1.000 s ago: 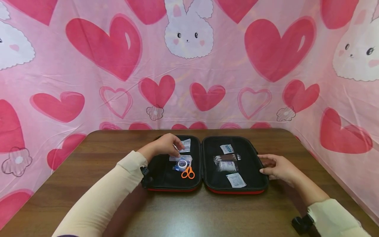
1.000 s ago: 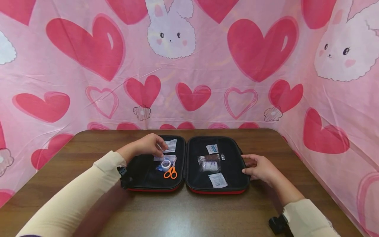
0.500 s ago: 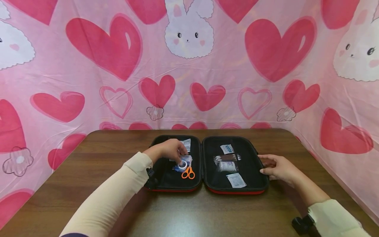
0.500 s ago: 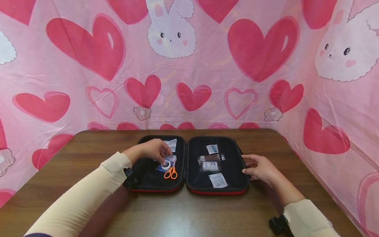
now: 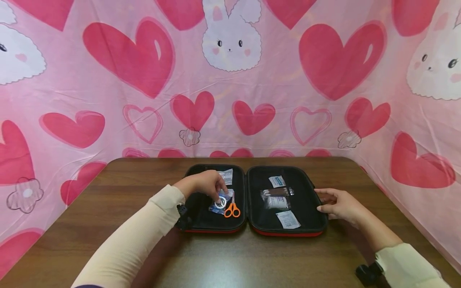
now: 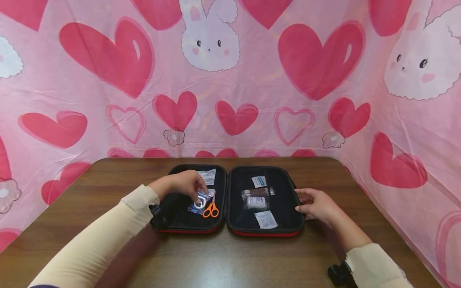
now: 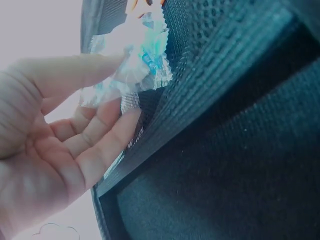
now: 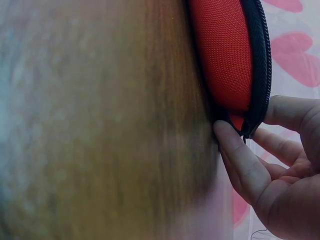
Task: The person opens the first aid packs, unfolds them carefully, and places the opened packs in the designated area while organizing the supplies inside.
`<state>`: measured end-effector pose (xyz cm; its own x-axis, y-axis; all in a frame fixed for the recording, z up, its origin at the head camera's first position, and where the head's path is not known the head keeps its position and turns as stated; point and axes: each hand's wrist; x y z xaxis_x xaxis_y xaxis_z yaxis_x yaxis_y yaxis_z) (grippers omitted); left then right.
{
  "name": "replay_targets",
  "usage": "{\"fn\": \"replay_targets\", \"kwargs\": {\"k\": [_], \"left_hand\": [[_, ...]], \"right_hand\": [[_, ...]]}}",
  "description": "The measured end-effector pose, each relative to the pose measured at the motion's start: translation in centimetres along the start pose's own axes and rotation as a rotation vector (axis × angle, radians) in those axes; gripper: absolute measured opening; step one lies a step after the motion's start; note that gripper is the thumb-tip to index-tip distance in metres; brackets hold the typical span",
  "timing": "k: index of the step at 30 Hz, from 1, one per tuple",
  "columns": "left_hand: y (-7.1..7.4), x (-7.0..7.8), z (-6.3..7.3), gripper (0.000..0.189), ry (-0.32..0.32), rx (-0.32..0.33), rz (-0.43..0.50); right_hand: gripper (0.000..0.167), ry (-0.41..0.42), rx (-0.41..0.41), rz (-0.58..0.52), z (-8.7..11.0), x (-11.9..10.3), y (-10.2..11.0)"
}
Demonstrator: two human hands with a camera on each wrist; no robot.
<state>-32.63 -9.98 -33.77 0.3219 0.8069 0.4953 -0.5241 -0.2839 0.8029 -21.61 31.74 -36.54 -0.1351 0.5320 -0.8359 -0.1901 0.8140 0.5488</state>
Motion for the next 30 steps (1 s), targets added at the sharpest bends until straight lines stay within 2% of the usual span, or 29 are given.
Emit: {"fn": "replay_targets", "kwargs": {"k": [4,7,17,25,30], "left_hand": [[0.1,-0.1,0.6,0.025,0.032,-0.037,0.117],[0.3,-0.2,1.2,0.022,0.052,-0.034,0.157],[1.6,-0.7,2.9,0.02,0.025,0.036,0.253],[1.8,-2.1,4.0,0.019,-0.011,0.097,0.325],[1.7,-2.7,4.7,0.019,0.006,0.135,0.386]], "right_hand": [[0.069,-0.005,0.006,0.004,0.0,0.1,-0.1],[0.069,-0.006,0.009,0.005,0.0,0.2,-0.2],[0.07,-0.015,0.01,-0.003,-0.1,0.1,-0.1],[0.069,-0.014,0.004,0.001,-0.1,0.1,0.0],[0.07,-0.008,-0.004,-0.006,-0.1,0.1,0.0]]}}
Point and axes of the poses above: each hand's wrist, its own z-axis away from the middle knuckle, its own y-axis out of the back of the hand, x = y × z, and after that the axes turned 11 degrees about y, right-handed
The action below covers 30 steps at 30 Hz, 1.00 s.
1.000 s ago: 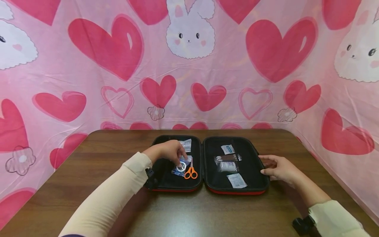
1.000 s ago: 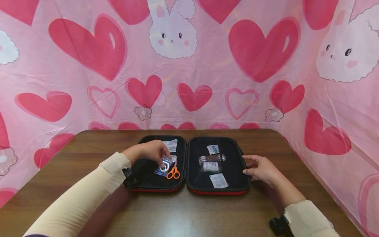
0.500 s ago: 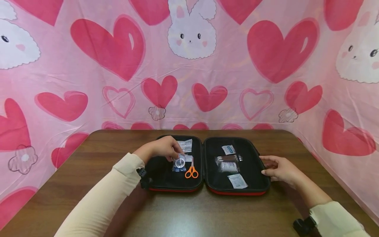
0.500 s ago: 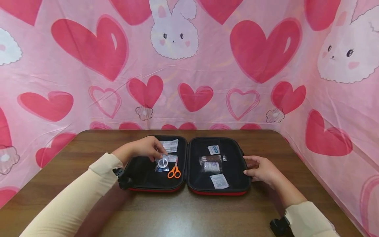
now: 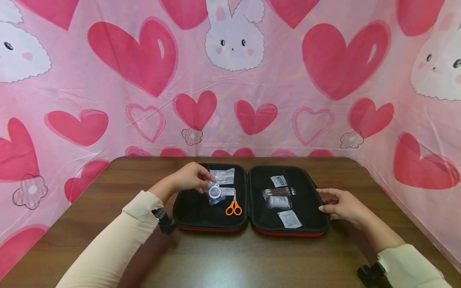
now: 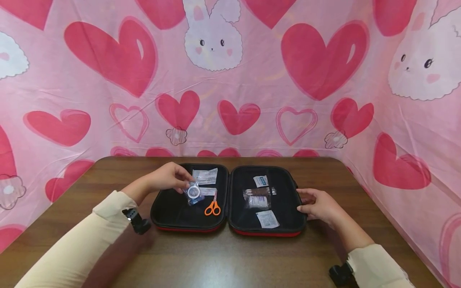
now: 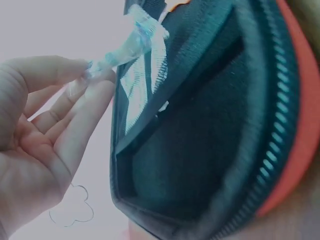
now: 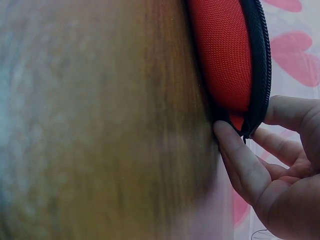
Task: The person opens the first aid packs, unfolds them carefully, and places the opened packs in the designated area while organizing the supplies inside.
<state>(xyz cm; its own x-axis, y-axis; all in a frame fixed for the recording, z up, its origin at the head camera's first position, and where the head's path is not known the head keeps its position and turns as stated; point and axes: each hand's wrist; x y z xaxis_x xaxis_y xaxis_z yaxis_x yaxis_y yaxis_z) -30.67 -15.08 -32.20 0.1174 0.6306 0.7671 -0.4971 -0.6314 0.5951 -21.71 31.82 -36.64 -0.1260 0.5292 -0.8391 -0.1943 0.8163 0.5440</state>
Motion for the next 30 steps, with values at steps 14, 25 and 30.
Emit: {"fn": "replay_targets", "kwargs": {"k": [14,25,30], "left_hand": [[0.8,-2.0,1.9,0.042,0.037,-0.014,0.087],[1.6,-3.7,3.7,0.041,0.018,0.014,0.145],[1.9,-4.2,4.3,0.039,0.032,0.044,0.175]], "right_hand": [[0.07,-0.002,-0.003,-0.015,0.0,0.0,0.0],[0.071,0.009,-0.001,-0.029,0.0,0.0,0.0],[0.07,0.006,0.0,-0.033,0.0,0.0,-0.1]]}}
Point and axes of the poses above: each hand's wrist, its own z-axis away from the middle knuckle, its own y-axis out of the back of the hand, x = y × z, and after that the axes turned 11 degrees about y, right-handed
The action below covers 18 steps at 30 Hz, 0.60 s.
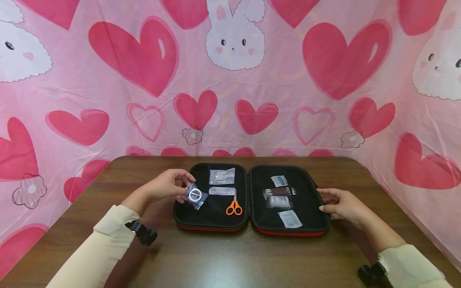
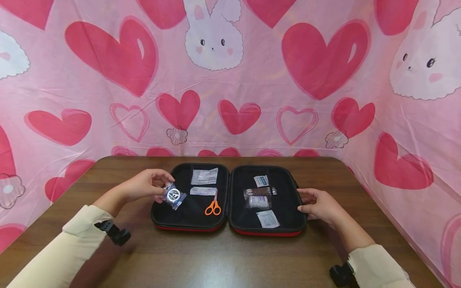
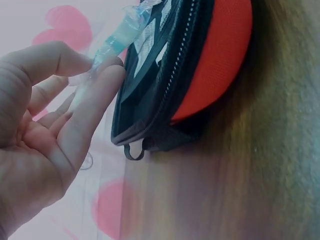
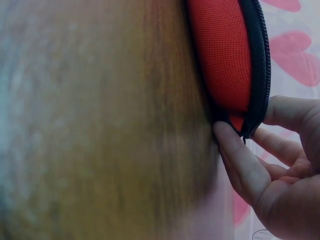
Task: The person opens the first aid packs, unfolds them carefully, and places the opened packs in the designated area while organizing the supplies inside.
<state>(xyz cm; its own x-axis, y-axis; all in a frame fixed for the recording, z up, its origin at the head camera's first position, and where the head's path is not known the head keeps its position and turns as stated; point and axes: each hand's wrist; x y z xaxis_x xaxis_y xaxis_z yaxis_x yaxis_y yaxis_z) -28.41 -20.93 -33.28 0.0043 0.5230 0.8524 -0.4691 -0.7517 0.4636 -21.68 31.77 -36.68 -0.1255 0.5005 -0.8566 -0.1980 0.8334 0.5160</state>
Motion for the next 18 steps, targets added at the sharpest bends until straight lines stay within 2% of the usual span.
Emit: {"fn": "replay_targets", "kwargs": {"k": [5,9,12,18], "left_hand": [[0.3,-0.6,0.2,0.035,0.006,0.025,-0.004],[0.3,-1.1,0.4,0.033,0.047,0.067,-0.011],[0.1,-1.3,0.5,0.03,0.081,0.112,-0.037],[-0.7,-1.2,0.1,0.026,0.083,0.161,-0.082]], "right_hand": [[0.07,-0.005,0.001,0.003,0.0,0.0,0.0],[0.07,-0.004,0.0,0.007,-0.1,0.1,0.1],[0.071,-0.003,-0.002,0.005,-0.1,0.2,0.1],[0.071,-0.016,0.002,0.002,-0.2,0.1,0.0]]}}
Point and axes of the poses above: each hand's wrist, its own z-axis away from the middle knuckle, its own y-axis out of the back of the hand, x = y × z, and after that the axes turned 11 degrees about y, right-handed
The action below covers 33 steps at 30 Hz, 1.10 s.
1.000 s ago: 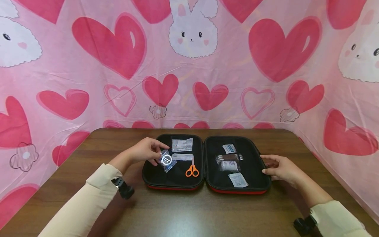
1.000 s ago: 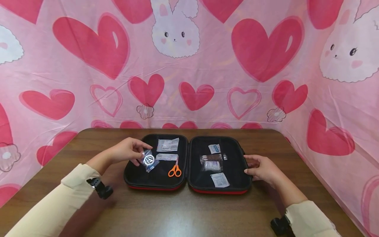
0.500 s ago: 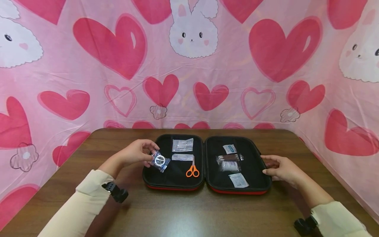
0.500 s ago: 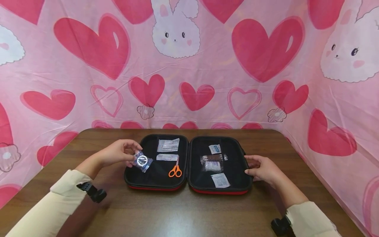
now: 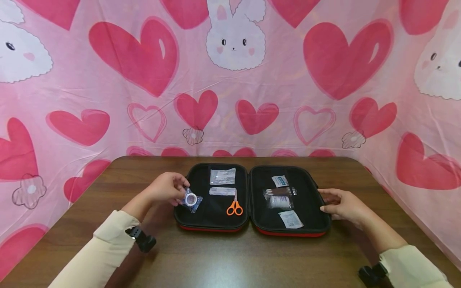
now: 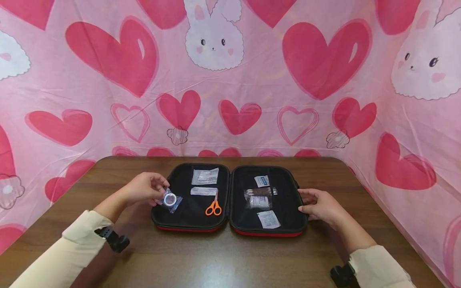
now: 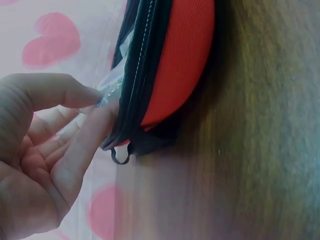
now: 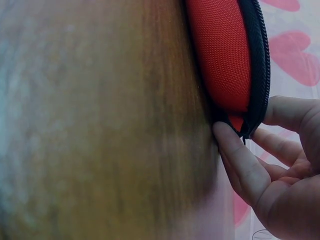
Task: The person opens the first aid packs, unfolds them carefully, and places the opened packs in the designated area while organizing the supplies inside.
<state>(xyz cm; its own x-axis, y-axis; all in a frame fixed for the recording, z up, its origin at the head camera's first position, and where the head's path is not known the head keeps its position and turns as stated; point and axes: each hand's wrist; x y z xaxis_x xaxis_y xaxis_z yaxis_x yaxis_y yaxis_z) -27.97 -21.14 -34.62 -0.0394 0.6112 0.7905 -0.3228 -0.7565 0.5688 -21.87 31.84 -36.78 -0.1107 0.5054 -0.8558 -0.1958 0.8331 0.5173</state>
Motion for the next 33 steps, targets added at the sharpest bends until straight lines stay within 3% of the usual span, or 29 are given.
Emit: {"fn": "replay_targets", "kwargs": {"k": [7,17,27,33], "left_hand": [[-1.1,0.5,-0.4,0.027,0.023,-0.013,-0.002],[-2.6,0.9,-1.0,0.034,0.027,-0.094,0.084],[-4.3,1.5,-1.5,0.028,0.01,-0.093,0.012],[-5.2,1.6,-1.7,0.027,0.049,-0.133,0.081]], "right_hand": [[0.071,0.009,-0.006,-0.008,0.0,0.2,0.1],[0.071,0.01,0.0,-0.002,0.0,0.1,0.0],[0.071,0.017,-0.003,0.001,0.1,0.1,0.0],[0.071,0.019,-0.004,-0.002,0.1,-0.1,-0.1]]}}
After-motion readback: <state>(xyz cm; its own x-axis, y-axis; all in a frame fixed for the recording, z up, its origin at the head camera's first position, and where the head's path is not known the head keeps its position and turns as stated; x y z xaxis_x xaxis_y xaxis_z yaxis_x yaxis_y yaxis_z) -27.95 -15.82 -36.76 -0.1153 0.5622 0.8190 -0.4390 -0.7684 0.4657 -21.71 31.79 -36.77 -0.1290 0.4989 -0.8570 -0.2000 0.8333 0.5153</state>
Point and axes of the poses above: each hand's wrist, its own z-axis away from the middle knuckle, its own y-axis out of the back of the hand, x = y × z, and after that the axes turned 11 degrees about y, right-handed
